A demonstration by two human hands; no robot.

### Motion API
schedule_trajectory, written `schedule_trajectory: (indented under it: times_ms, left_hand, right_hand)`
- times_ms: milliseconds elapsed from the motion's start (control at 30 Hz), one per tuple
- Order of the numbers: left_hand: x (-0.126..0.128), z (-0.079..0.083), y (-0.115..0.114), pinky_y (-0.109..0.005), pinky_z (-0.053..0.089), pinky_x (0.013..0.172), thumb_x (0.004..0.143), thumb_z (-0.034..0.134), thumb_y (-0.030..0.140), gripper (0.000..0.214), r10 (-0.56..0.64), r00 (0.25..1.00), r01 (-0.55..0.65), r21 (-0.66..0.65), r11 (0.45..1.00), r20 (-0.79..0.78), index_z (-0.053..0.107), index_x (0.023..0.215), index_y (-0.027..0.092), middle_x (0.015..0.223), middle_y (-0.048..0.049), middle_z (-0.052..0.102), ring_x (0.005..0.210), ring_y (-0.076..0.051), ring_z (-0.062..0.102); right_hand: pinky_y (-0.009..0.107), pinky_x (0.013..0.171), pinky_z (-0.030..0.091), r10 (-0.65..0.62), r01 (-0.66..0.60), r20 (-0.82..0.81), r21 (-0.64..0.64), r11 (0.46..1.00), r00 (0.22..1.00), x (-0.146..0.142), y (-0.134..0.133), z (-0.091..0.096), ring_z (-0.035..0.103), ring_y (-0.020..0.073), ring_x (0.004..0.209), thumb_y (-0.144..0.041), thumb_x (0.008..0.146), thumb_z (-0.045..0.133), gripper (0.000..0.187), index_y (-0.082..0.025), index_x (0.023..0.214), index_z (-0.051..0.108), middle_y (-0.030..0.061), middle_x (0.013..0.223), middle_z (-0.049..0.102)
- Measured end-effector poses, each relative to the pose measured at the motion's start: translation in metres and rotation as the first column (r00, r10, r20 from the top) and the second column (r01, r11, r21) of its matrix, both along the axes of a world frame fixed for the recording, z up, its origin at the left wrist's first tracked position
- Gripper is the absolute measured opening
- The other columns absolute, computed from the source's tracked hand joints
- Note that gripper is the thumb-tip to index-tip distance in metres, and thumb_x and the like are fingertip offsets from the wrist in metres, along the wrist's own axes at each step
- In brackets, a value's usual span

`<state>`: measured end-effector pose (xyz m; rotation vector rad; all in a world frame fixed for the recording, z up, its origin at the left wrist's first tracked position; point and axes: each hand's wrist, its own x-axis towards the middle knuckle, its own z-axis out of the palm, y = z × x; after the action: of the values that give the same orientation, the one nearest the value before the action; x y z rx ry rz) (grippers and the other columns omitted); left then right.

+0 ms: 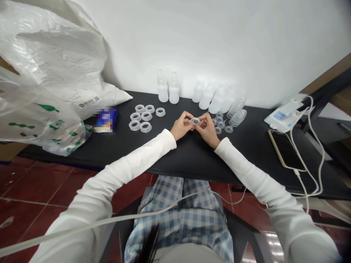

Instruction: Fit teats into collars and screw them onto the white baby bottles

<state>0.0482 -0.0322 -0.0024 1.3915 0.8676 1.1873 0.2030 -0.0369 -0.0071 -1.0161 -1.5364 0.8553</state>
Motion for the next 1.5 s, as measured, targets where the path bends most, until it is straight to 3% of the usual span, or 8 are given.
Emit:
schedule_trajectory:
  times_ms: [267,467,700,833,1133,1233,1367,1500]
  left_hand:
    - [0.004,0.005,-0.004,-0.02,0.054,0.06,0.078,0.074,0.015,0.026,0.052,0.999,-0.052,-0.039,0.998,-0.005,0.052,0.093,0.019,0.065,0.0062,0.069,0.055,-0.008,0.065]
    - [0.001,0.006,-0.002,-0.023,0.057,0.066,0.081,0.076,0.023,0.027,-0.017,0.997,0.02,-0.034,0.999,0.072,0.055,0.097,0.018,0.068,0.0037,0.07,0.062,-0.01,0.068]
    - [-0.003,0.007,0.0,-0.023,0.057,0.065,0.081,0.077,0.038,0.033,-0.076,0.996,0.075,0.022,0.997,0.051,0.059,0.099,0.017,0.069,0.0027,0.069,0.063,-0.01,0.068]
    - [-0.002,0.004,-0.001,-0.02,0.054,0.059,0.08,0.078,0.036,0.031,-0.047,0.999,0.047,0.019,0.999,0.0,0.057,0.095,0.018,0.063,0.0049,0.066,0.057,-0.008,0.064]
    - [0.001,0.007,-0.006,-0.018,0.05,0.053,0.083,0.073,0.029,0.024,0.009,0.998,-0.007,0.026,1.0,-0.066,0.054,0.094,0.019,0.061,0.0063,0.063,0.053,-0.008,0.061]
    - [0.001,0.005,-0.001,-0.019,0.051,0.057,0.082,0.075,0.029,0.028,0.009,1.0,-0.009,0.022,1.0,0.0,0.053,0.095,0.019,0.066,0.0056,0.063,0.058,-0.008,0.063]
    - [-0.002,0.002,0.008,-0.022,0.054,0.068,0.077,0.079,0.027,0.038,0.015,0.994,-0.022,0.06,0.998,0.11,0.046,0.094,0.021,0.077,0.0051,0.065,0.066,-0.008,0.065]
    - [-0.005,0.003,0.011,-0.023,0.053,0.075,0.075,0.08,0.03,0.038,-0.002,0.996,-0.009,0.125,0.992,0.088,0.046,0.091,0.021,0.084,0.0036,0.064,0.077,-0.009,0.067]
  right_hand:
    - [0.025,0.051,0.035,-0.084,0.085,-0.038,0.025,0.996,0.996,-0.011,-0.007,0.001,0.044,0.009,0.054,-0.043,0.08,0.074,0.037,-0.026,0.089,0.042,-0.0092,0.064,0.047]
    - [0.028,0.055,0.038,-0.065,0.064,0.025,0.072,0.995,0.998,-0.002,-0.004,0.007,0.046,0.0108,0.058,-0.055,0.085,0.067,0.036,-0.025,0.091,0.047,-0.0063,0.067,0.048]
    - [0.028,0.052,0.036,-0.039,0.039,0.039,0.011,0.999,0.998,0.001,-0.004,0.008,0.043,0.0109,0.054,-0.066,0.085,0.063,0.044,-0.027,0.089,0.043,-0.007,0.064,0.045]
    - [0.028,0.052,0.036,-0.004,0.003,0.035,0.017,1.0,0.999,0.0,-0.003,0.006,0.044,0.0115,0.055,-0.068,0.083,0.063,0.047,-0.027,0.085,0.039,-0.0066,0.064,0.046]
    - [0.028,0.052,0.033,-0.058,0.056,0.051,0.052,0.997,0.997,-0.004,-0.007,0.008,0.04,0.0103,0.053,-0.059,0.086,0.065,0.041,-0.026,0.084,0.041,-0.008,0.061,0.041]
    - [0.028,0.055,0.038,-0.058,0.055,0.048,0.067,0.996,0.997,-0.004,-0.008,0.01,0.045,0.0109,0.057,-0.062,0.085,0.065,0.042,-0.026,0.091,0.043,-0.0069,0.066,0.046]
    - [0.029,0.061,0.046,0.024,-0.022,-0.103,0.019,1.0,0.994,-0.004,-0.006,0.01,0.054,0.0122,0.063,-0.073,0.086,0.055,0.052,-0.028,0.107,0.04,-0.0052,0.076,0.054]
    - [0.029,0.059,0.047,0.041,-0.049,-0.131,-0.062,0.997,0.99,-0.002,-0.004,0.008,0.053,0.0125,0.063,-0.076,0.085,0.053,0.054,-0.028,0.11,0.048,-0.0041,0.076,0.055]
